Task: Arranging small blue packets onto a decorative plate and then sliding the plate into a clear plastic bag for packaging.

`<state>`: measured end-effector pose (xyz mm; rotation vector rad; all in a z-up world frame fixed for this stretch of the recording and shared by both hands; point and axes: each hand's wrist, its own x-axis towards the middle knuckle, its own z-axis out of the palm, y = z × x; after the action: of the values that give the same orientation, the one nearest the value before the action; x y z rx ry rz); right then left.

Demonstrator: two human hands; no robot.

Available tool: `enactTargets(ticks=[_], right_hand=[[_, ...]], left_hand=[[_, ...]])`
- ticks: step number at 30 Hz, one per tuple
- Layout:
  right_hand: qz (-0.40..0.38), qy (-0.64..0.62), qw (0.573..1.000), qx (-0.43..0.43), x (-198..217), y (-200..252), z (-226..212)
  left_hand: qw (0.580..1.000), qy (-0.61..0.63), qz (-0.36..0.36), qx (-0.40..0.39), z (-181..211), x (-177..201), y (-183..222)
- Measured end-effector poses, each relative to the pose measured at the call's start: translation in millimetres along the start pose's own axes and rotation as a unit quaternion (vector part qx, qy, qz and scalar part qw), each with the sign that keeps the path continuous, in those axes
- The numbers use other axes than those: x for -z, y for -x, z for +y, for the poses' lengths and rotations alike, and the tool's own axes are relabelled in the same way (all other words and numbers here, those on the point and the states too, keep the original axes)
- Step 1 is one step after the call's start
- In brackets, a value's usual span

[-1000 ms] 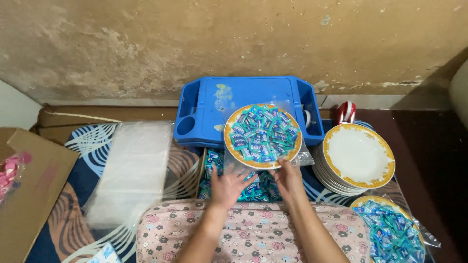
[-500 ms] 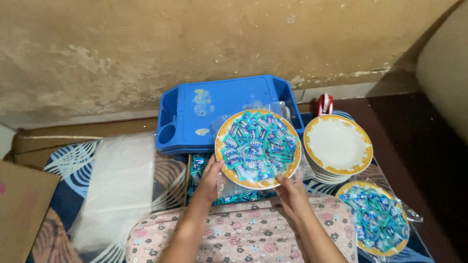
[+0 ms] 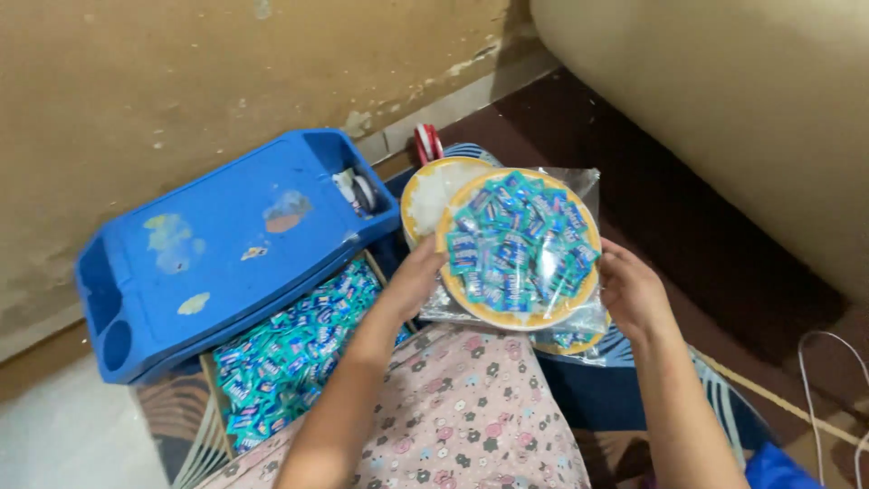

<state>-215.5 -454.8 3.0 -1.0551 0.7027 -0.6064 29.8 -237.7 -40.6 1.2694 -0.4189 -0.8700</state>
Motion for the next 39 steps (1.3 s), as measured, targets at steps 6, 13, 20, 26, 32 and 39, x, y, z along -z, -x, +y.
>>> enactTargets(ticks=[6,13,20,26,32,39], right_hand=[[0.113,0.014,0.993,0.018,123.1,-19.2,55.3],[0.174,-0.016,0.984,-0.020,183.6,-28.6,118.4],[0.185,0.009,0.980,-0.068,176.6,-35.9,156.8],[0.186,0.075,0.977,-0.072,163.3,-48.8,170.0],[0.264,0.323,0.902,0.107,143.8,-65.0,153.1],[0.130,0.245,0.937,0.211,18.4,-107.0,119.0]], left_hand=[[0.949,-0.307,-0.053,0.049,-79.2,-75.8,-85.6],[0.837,-0.534,-0.073,0.094,-201.0,-107.9,-159.9],[0.849,-0.442,-0.150,0.248,-244.4,-80.5,-173.4],[0.813,-0.526,-0.144,0.204,-177.0,-82.0,-136.5],[0.873,-0.446,-0.159,0.118,-95.9,-43.9,-64.2],[0.904,-0.335,0.169,0.207,-141.6,97.4,-116.0]])
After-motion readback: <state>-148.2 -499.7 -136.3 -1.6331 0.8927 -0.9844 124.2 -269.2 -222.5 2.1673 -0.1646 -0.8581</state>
